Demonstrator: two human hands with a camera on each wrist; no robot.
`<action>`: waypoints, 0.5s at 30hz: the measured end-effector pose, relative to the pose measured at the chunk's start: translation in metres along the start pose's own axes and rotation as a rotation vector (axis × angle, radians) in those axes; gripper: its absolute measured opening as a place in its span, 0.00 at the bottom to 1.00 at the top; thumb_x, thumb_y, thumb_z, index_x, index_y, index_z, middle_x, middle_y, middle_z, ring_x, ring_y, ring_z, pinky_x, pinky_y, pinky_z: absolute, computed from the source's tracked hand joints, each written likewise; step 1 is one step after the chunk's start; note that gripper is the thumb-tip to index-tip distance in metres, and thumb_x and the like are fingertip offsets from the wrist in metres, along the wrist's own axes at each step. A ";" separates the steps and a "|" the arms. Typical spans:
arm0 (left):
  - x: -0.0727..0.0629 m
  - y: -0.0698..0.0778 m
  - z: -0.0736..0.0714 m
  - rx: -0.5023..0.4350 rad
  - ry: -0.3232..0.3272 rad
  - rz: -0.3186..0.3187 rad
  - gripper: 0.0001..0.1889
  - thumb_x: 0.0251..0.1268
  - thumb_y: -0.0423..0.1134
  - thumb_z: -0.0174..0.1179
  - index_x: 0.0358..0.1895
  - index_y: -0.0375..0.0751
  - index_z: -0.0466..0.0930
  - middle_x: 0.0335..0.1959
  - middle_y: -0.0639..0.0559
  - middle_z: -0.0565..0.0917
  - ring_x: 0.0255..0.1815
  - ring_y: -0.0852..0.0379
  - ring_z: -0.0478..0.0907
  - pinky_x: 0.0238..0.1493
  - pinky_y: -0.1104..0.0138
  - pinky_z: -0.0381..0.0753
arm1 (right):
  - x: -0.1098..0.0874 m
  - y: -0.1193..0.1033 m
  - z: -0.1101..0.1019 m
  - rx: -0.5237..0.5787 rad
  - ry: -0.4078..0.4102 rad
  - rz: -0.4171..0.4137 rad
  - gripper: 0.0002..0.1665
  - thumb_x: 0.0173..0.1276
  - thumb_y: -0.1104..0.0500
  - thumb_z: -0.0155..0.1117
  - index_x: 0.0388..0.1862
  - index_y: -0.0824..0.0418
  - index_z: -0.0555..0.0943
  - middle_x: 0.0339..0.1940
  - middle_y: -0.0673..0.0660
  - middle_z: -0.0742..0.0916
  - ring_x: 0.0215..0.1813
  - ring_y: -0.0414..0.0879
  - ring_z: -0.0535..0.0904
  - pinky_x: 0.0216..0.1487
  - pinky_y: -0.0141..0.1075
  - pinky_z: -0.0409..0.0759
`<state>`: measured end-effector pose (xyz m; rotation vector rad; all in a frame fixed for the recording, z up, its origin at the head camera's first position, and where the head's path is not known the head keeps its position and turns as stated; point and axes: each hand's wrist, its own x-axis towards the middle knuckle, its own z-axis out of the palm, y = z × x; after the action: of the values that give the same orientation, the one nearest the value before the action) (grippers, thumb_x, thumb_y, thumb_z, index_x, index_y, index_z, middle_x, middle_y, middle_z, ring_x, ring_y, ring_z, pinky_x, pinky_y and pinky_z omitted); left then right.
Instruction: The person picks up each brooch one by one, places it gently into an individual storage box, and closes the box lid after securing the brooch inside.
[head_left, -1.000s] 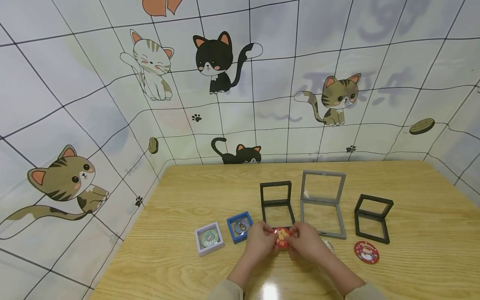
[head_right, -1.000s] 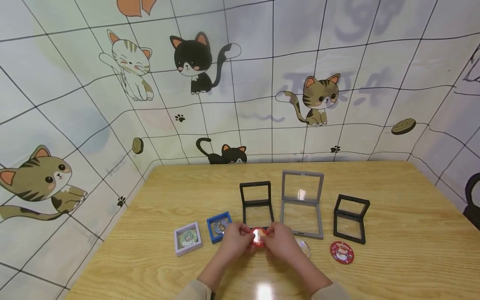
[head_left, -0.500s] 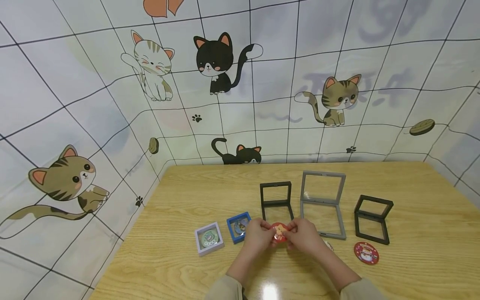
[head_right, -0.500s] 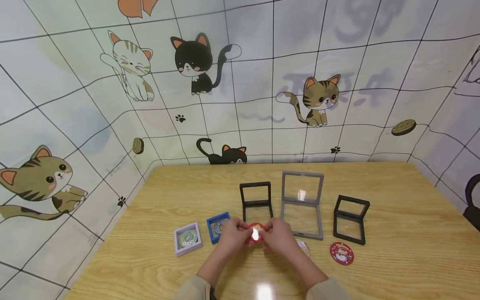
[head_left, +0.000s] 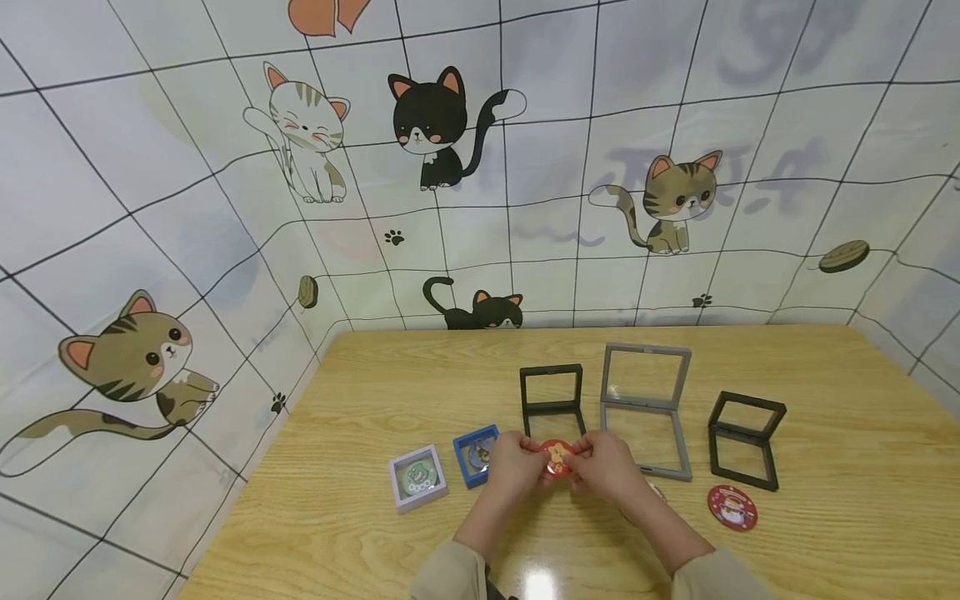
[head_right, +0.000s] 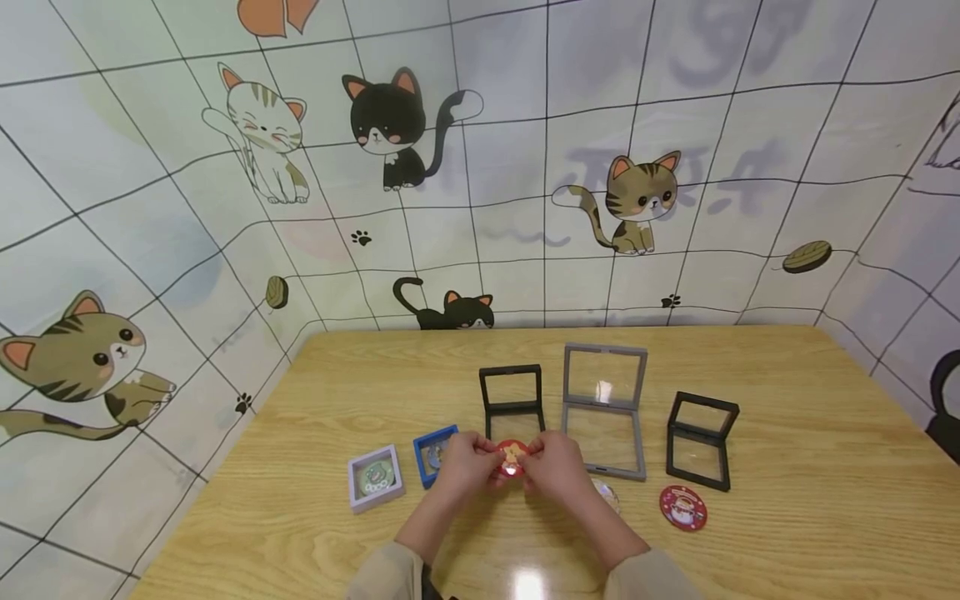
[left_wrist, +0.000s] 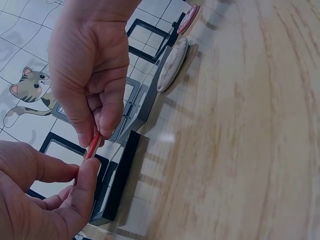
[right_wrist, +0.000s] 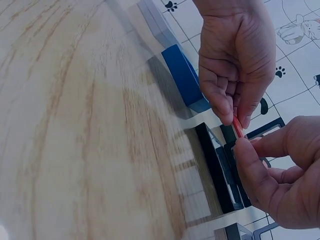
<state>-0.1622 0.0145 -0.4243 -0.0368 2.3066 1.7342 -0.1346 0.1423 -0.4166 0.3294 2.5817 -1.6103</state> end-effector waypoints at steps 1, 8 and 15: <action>0.000 0.000 0.000 -0.004 0.000 -0.006 0.04 0.53 0.25 0.59 0.27 0.31 0.73 0.18 0.46 0.76 0.16 0.55 0.79 0.20 0.68 0.78 | 0.000 -0.001 0.000 0.001 0.001 0.002 0.06 0.57 0.70 0.61 0.32 0.72 0.74 0.22 0.58 0.80 0.19 0.45 0.78 0.24 0.36 0.79; 0.007 -0.001 0.000 -0.019 -0.003 -0.013 0.04 0.53 0.24 0.58 0.27 0.31 0.73 0.20 0.45 0.76 0.15 0.55 0.78 0.21 0.67 0.79 | 0.007 -0.003 -0.001 -0.022 0.013 -0.002 0.05 0.56 0.70 0.62 0.28 0.72 0.75 0.18 0.57 0.81 0.17 0.44 0.78 0.22 0.35 0.78; 0.011 0.002 0.002 0.013 0.014 -0.021 0.04 0.53 0.24 0.59 0.27 0.32 0.73 0.20 0.46 0.76 0.15 0.57 0.77 0.22 0.67 0.79 | 0.014 -0.001 -0.003 -0.020 -0.001 0.015 0.05 0.56 0.70 0.62 0.29 0.73 0.75 0.19 0.58 0.80 0.17 0.42 0.78 0.22 0.34 0.78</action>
<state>-0.1732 0.0185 -0.4255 -0.0700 2.3189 1.7141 -0.1483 0.1470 -0.4171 0.3461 2.5867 -1.5786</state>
